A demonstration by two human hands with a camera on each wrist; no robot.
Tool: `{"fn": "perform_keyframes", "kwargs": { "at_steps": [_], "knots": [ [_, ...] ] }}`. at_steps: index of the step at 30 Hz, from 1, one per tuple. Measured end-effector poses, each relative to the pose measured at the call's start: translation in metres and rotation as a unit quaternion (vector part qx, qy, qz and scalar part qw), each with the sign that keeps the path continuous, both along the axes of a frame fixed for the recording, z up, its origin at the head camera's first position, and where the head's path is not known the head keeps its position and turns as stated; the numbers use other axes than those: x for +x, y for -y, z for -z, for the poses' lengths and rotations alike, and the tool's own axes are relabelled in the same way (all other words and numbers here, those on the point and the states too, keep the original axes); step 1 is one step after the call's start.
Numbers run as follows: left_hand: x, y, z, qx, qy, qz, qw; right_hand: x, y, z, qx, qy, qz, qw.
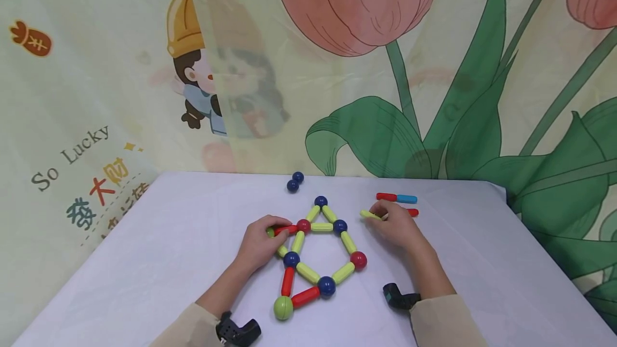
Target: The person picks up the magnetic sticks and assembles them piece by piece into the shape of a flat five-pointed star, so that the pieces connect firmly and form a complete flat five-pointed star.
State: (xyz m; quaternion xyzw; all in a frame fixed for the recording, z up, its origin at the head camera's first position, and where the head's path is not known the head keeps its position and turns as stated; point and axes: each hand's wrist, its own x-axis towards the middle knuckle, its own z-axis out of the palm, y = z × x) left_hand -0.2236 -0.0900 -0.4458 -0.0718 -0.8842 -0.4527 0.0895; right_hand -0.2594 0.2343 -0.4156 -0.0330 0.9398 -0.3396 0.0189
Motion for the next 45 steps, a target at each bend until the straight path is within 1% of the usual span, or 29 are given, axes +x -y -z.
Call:
{"fn": "perform_keyframes", "kwargs": {
  "at_steps": [7, 11, 20, 27, 39, 45],
  "knots": [
    [0.001, 0.001, -0.002, -0.001, 0.002, 0.003, 1.0000, 0.004, 0.009, -0.006, -0.005, 0.044, -0.059, 0.997],
    [0.001, 0.001, -0.002, -0.001, 0.002, 0.003, 1.0000, 0.007, 0.012, -0.009, -0.007, 0.050, -0.082, 0.995],
    [0.001, 0.000, -0.002, -0.003, 0.007, 0.000, 1.0000, 0.009, 0.017, -0.008, -0.003, 0.049, -0.093, 0.994],
    [0.000, 0.001, -0.002, -0.006, 0.003, 0.001, 1.0000, 0.009, 0.018, -0.008, -0.006, 0.052, -0.095, 0.994],
    [0.000, 0.000, 0.000, -0.003, 0.001, 0.001, 1.0000, 0.007, 0.006, -0.008, -0.023, 0.065, -0.104, 0.992],
    [0.001, 0.000, 0.000, -0.002, 0.003, 0.001, 1.0000, 0.008, -0.003, -0.010, -0.036, 0.061, -0.095, 0.993]
  ]
}}
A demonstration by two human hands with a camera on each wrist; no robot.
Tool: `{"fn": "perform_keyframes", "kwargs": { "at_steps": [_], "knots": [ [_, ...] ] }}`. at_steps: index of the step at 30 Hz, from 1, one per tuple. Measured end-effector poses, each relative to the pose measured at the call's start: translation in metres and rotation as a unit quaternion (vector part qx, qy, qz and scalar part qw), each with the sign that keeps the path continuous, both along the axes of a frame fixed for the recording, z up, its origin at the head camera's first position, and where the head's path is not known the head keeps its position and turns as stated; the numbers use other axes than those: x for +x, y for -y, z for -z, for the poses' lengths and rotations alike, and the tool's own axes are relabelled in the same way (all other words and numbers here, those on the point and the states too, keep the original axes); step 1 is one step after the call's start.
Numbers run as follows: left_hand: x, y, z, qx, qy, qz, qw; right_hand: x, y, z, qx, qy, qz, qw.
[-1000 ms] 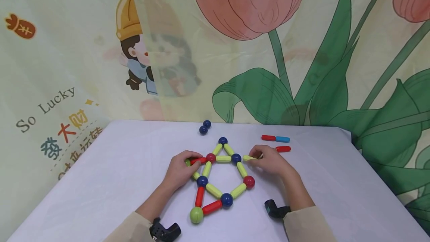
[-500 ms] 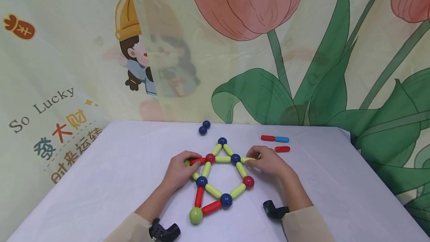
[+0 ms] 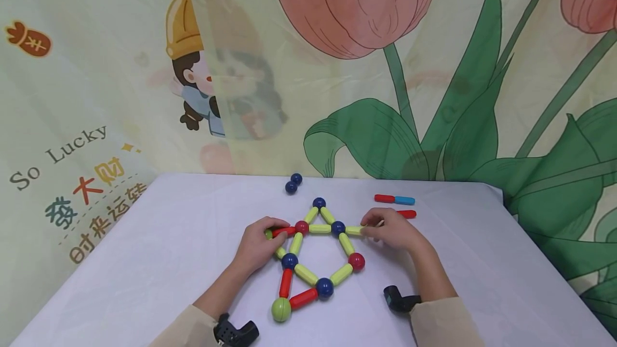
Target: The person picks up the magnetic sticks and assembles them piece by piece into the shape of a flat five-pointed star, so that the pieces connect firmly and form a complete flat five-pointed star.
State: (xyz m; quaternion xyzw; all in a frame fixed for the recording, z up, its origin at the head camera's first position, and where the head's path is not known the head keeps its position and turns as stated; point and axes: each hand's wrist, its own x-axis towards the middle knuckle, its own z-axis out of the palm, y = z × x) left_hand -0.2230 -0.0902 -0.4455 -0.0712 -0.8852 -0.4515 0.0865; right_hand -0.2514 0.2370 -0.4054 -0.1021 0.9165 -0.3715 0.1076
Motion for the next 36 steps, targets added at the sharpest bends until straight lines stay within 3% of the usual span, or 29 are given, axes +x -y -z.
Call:
{"fn": "perform_keyframes", "kwargs": {
  "at_steps": [14, 27, 36],
  "knots": [
    [-0.001, 0.000, 0.001, -0.003, 0.000, -0.004, 1.0000, -0.005, -0.018, 0.000, -0.025, -0.048, 0.055, 0.997],
    [-0.001, -0.001, 0.000, -0.005, 0.000, 0.004, 1.0000, -0.003, -0.036, 0.000, -0.022, -0.072, 0.175, 0.982],
    [-0.001, 0.001, 0.001, 0.001, -0.001, 0.007, 1.0000, -0.001, -0.054, 0.008, -0.001, -0.080, 0.199, 0.977]
  ]
}}
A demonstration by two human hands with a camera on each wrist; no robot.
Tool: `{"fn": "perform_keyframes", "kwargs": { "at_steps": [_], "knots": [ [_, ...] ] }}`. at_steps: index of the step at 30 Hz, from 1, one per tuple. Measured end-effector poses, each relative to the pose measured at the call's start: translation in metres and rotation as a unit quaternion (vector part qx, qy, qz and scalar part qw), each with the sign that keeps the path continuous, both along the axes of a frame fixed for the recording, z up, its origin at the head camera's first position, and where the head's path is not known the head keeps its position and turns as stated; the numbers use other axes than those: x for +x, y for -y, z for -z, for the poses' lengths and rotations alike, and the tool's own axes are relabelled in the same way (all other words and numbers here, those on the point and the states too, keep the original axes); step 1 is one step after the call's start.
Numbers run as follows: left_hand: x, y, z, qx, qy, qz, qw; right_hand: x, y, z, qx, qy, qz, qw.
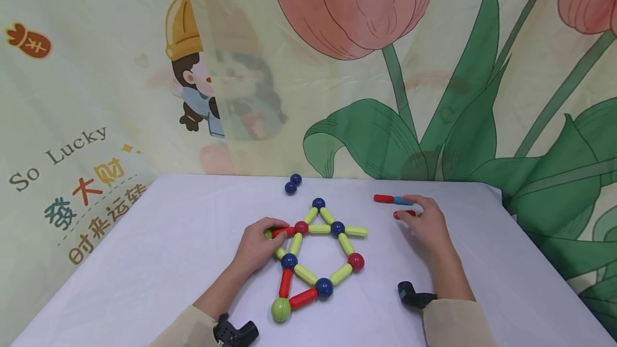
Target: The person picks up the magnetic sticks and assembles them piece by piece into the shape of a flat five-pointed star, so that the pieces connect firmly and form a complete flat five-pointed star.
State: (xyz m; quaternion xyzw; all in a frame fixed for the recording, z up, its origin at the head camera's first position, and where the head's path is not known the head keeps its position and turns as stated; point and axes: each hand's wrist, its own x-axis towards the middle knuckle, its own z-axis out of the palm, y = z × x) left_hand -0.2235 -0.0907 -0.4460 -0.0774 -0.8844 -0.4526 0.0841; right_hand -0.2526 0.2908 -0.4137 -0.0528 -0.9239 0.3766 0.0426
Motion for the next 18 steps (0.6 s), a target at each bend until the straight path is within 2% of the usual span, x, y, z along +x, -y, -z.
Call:
{"fn": "perform_keyframes", "kwargs": {
  "at_steps": [8, 18],
  "knots": [
    [0.007, 0.004, 0.000, -0.001, 0.001, 0.009, 1.0000, 0.012, -0.001, 0.013, 0.022, 0.043, 0.005, 0.999],
    [0.013, 0.012, 0.002, 0.000, -0.002, 0.019, 0.9998, 0.025, 0.007, 0.018, 0.042, 0.035, 0.025, 0.998]
  ]
}}
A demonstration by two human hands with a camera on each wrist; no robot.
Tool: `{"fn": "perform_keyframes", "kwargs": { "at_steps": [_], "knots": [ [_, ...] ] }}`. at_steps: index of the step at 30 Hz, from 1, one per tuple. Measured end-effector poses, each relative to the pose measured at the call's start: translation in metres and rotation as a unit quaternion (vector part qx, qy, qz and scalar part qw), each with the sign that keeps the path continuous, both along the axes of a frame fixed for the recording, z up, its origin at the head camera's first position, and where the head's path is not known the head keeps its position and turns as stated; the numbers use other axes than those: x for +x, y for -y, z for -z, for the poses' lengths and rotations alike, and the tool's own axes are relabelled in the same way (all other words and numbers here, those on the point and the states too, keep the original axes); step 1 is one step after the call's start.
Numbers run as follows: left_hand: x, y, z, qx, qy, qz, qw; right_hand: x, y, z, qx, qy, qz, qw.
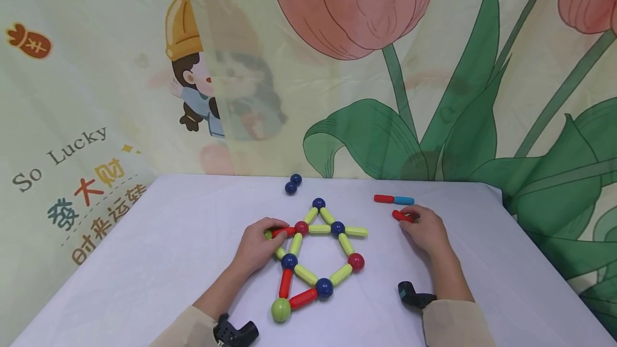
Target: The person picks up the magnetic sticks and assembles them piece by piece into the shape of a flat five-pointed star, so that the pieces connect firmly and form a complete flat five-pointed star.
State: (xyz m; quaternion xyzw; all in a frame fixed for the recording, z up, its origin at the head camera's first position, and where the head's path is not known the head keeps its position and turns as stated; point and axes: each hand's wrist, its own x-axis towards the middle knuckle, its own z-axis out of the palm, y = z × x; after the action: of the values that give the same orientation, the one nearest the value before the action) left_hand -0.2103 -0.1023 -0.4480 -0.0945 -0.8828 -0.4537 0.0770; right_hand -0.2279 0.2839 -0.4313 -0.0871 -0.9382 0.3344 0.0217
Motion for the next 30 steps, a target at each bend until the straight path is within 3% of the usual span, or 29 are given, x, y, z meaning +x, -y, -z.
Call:
{"fn": "perform_keyframes", "kwargs": {
  "at_steps": [14, 30],
  "knots": [
    [0.0006, -0.0001, 0.0004, -0.001, -0.001, 0.004, 1.0000, 0.0008, -0.0042, 0.0020, -0.069, -0.009, 0.005, 0.998],
    [-0.0003, 0.0002, 0.0014, -0.004, -0.003, 0.002, 1.0000, 0.0019, -0.0027, -0.0046, -0.157, 0.019, 0.020, 0.987]
  ]
}}
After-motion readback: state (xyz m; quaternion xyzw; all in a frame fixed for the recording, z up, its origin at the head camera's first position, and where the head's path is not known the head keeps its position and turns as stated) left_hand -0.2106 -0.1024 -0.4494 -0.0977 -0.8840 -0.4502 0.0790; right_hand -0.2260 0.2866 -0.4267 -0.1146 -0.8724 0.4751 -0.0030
